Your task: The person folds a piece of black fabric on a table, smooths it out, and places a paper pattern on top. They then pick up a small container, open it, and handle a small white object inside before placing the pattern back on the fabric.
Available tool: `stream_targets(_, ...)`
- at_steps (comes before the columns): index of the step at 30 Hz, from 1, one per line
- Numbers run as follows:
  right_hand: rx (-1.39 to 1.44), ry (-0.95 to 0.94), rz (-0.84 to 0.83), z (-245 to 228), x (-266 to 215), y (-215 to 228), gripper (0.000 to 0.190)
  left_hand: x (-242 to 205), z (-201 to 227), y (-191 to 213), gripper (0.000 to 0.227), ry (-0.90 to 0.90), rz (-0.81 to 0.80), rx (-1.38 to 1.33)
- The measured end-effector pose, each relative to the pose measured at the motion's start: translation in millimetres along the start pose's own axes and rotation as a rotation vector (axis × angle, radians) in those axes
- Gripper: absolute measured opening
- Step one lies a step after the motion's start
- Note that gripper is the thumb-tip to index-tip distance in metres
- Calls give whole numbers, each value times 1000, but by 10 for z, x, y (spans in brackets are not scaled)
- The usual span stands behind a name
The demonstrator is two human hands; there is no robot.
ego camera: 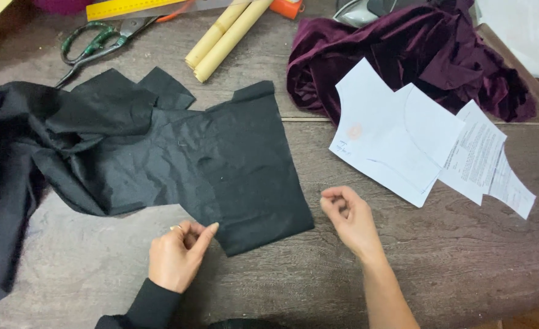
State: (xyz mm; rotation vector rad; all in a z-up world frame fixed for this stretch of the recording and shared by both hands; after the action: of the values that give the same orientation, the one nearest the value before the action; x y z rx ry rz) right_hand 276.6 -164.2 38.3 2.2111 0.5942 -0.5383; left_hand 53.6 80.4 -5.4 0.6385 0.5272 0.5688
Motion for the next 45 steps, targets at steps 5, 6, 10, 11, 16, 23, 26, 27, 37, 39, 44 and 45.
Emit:
stream_targets(5, -132, 521, 191, -431, -157, -213, 37, 145, 419, 117, 20, -490, 249, 173)
stream_targets(6, -149, 536, 161, -526, -223, -303, 37, 227, 516, 88, 12, -572, 234, 181)
stream_targets(10, -212, 624, 136, -626, -328, -503, 40, 582, 822, -76, 10, -732, 149, 321)
stream_targets(11, -214, 622, 130, -611, -327, -530, 40, 719, 872, -102, 10, -726, 147, 321)
stream_targets(16, -210, 921, 248, -629, -643, -617, 27, 1341, 984, -503, 19, -849, 22, 493)
stream_targets(23, -283, 1002, 64, -192, -722, -895, 12, 1595, 1050, -569, 25, -838, -103, 529)
stream_targets(26, -286, 1016, 44, -236, -739, -871, 13, 1589, 977, -588, 25, -842, -101, 508)
stream_targets(27, -227, 1004, 35, -298, -730, -824, 12, 1577, 955, -586, 26, -856, -57, 505)
stream_targets(37, -326, 770, 242, -568, -147, -652, 45, 308, 1038, -572, 62, -926, 11, 507)
stream_targets(39, -436, 826, 210, -595, -137, -860, 50, 231, 960, -701, 69, -918, 35, 593)
stream_targets(44, -613, 796, 110, -500, 9, -1088, 60, 249, 779, -750, 87, -828, 87, 695)
stream_targets(45, -680, 775, 136, -479, 26, -1089, 63, 245, 778, -712, 89, -803, 135, 707)
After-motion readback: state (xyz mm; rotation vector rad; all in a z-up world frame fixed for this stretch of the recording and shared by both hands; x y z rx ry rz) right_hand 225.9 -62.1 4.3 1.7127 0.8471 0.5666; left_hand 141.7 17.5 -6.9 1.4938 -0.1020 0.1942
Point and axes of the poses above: each hand's wrist, its own x-axis towards the middle knuckle, its own y-axis out of the back of the hand, z = x × y, the point moved 7 cm from there along x, towards the middle knuckle, and after that the axes turned 7 degrees about -y, right-handed, at the moved point
